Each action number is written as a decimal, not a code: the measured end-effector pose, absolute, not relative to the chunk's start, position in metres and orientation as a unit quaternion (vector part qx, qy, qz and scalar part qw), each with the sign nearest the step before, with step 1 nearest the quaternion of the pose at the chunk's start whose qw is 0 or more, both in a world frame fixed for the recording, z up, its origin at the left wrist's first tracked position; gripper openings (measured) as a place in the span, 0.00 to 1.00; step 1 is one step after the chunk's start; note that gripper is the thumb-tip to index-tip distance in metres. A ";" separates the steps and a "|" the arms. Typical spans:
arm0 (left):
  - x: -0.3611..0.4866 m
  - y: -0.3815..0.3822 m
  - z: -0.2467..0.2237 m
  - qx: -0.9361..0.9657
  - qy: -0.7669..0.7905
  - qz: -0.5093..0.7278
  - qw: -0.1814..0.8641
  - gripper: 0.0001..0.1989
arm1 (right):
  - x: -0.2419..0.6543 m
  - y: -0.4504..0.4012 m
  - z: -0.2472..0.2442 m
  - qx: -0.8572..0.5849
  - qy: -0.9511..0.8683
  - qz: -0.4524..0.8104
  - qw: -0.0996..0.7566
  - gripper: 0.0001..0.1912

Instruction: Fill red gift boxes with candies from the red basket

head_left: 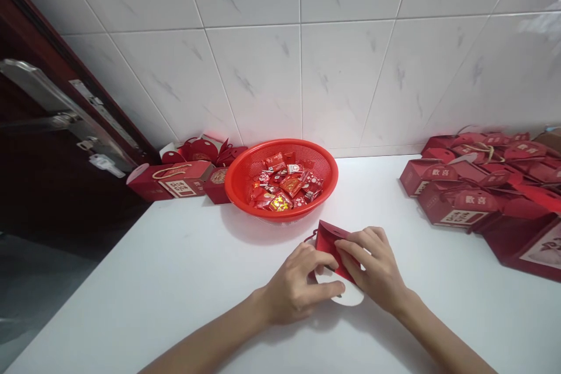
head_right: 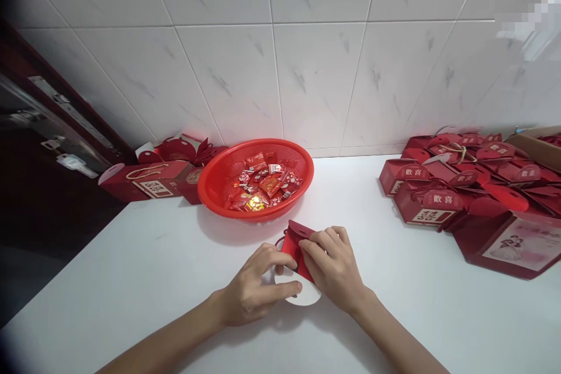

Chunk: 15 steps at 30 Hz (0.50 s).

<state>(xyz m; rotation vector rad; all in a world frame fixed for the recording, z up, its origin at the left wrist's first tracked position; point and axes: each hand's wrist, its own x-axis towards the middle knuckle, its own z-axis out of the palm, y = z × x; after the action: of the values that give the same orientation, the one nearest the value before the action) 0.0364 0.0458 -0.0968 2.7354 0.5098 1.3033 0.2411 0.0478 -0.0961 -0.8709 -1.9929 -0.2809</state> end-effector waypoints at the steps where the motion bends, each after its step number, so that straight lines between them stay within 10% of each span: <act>1: 0.037 0.046 -0.100 0.887 0.161 0.432 0.034 0.14 | 0.241 0.048 -0.096 -0.346 -0.812 -0.111 0.456 0.10; 12: 0.031 0.037 -0.112 0.859 0.218 0.421 0.190 0.06 | 0.242 0.050 -0.092 -0.310 -0.845 -0.040 0.434 0.09; 15: 0.029 0.041 -0.100 0.866 0.279 0.357 0.211 0.18 | 0.245 0.049 -0.087 -0.327 -0.859 -0.019 0.392 0.12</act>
<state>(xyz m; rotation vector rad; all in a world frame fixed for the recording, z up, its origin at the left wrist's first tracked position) 0.0289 0.0406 -0.1000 2.4073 0.7741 0.9930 0.2448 0.0494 -0.0870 -0.8309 -2.1819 -0.0476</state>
